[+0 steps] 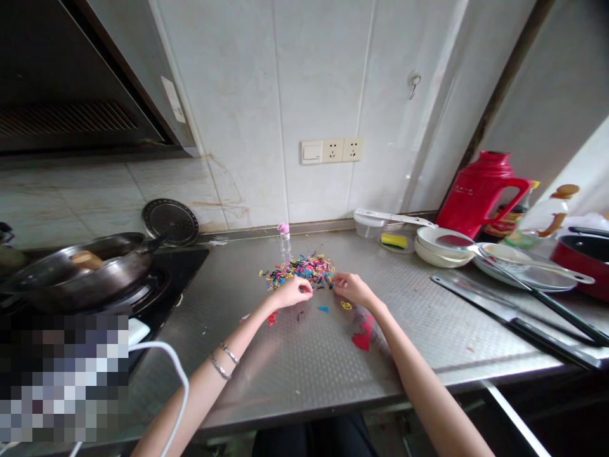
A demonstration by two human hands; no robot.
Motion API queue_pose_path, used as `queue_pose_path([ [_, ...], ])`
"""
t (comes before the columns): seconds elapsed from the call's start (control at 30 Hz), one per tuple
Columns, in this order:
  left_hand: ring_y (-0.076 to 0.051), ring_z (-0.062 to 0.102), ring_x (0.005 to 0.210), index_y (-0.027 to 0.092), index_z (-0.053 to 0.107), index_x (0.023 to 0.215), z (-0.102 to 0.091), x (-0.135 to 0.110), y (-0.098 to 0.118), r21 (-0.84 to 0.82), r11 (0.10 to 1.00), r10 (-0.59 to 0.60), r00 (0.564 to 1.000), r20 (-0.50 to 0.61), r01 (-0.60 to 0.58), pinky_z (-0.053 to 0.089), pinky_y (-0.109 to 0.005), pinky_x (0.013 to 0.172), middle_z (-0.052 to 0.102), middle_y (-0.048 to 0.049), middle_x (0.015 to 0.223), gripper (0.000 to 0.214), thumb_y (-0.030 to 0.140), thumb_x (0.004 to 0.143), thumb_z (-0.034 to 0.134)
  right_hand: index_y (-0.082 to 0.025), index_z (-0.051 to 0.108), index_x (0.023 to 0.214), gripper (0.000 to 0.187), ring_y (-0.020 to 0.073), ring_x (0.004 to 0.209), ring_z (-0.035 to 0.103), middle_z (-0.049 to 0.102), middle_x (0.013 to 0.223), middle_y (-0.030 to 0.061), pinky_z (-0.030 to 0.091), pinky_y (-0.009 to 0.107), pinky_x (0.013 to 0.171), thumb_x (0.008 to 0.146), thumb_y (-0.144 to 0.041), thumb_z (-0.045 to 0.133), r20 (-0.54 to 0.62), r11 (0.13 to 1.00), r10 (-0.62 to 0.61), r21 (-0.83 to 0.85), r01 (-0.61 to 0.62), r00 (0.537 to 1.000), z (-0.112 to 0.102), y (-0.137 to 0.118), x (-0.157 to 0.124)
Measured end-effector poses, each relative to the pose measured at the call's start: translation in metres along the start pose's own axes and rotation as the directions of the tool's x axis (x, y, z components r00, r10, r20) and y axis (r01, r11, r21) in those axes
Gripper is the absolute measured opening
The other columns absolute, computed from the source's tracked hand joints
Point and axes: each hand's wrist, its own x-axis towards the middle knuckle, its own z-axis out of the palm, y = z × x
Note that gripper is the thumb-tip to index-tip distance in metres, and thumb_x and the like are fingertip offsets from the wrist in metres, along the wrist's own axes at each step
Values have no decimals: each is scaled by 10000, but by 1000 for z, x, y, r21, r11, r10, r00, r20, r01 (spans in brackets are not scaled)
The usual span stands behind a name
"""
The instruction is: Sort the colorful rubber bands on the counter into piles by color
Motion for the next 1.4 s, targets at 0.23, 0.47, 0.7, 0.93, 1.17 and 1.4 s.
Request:
queue_pose_path([
  [0.23, -119, 550, 641, 97, 633, 741, -20, -5, -25, -111, 989, -109, 993, -50, 103, 412, -218, 630, 645, -56, 725, 188, 254, 719, 532, -212, 632, 935, 319, 109, 664, 553, 642, 780, 3, 377, 180, 600, 642, -152, 523, 70, 999, 13, -49, -9, 997, 2, -4, 10],
  [0.47, -133, 560, 674, 102, 637, 730, -32, -16, -34, -126, 982, -153, 981, -120, 138, 418, -236, 658, 650, -63, 744, 224, 297, 724, 528, -182, 644, 879, 333, 82, 546, 485, 593, 621, -10, 331, 166, 528, 610, -84, 475, 137, 994, -19, -105, 33, 990, 1, -6, 22],
  [0.7, -140, 563, 674, 86, 635, 751, -57, -26, -53, -191, 966, -208, 960, -186, 172, 426, -245, 654, 642, -67, 726, 262, 326, 701, 544, -172, 631, 864, 321, 78, 532, 480, 576, 591, -18, 345, 159, 525, 609, -81, 460, 100, 996, -90, -5, 91, 991, -1, -4, 20],
  [0.93, -149, 560, 659, 86, 641, 741, -76, -38, -65, -125, 964, -256, 949, -185, 235, 414, -241, 628, 644, -73, 710, 276, 335, 687, 535, -145, 610, 809, 262, 93, 585, 525, 607, 648, -9, 390, 168, 542, 592, -105, 467, 191, 968, -171, 217, 128, 966, -13, -20, 7],
  [1.17, -153, 560, 647, 104, 651, 699, -77, -45, -80, 13, 957, -287, 955, -78, 289, 393, -231, 613, 644, -56, 672, 254, 317, 670, 517, -126, 624, 759, 261, 94, 550, 525, 615, 623, -1, 393, 170, 503, 566, -90, 452, 422, 950, -233, 290, 113, 876, -4, -41, -3],
  [1.4, -137, 540, 591, 107, 651, 715, -73, -47, -82, 56, 936, -350, 937, 22, 348, 366, -209, 550, 633, -43, 649, 239, 306, 621, 557, -132, 629, 703, 157, 109, 590, 541, 626, 642, 15, 412, 188, 548, 639, -189, 498, 348, 953, -239, 262, 150, 907, -3, -31, -1],
])
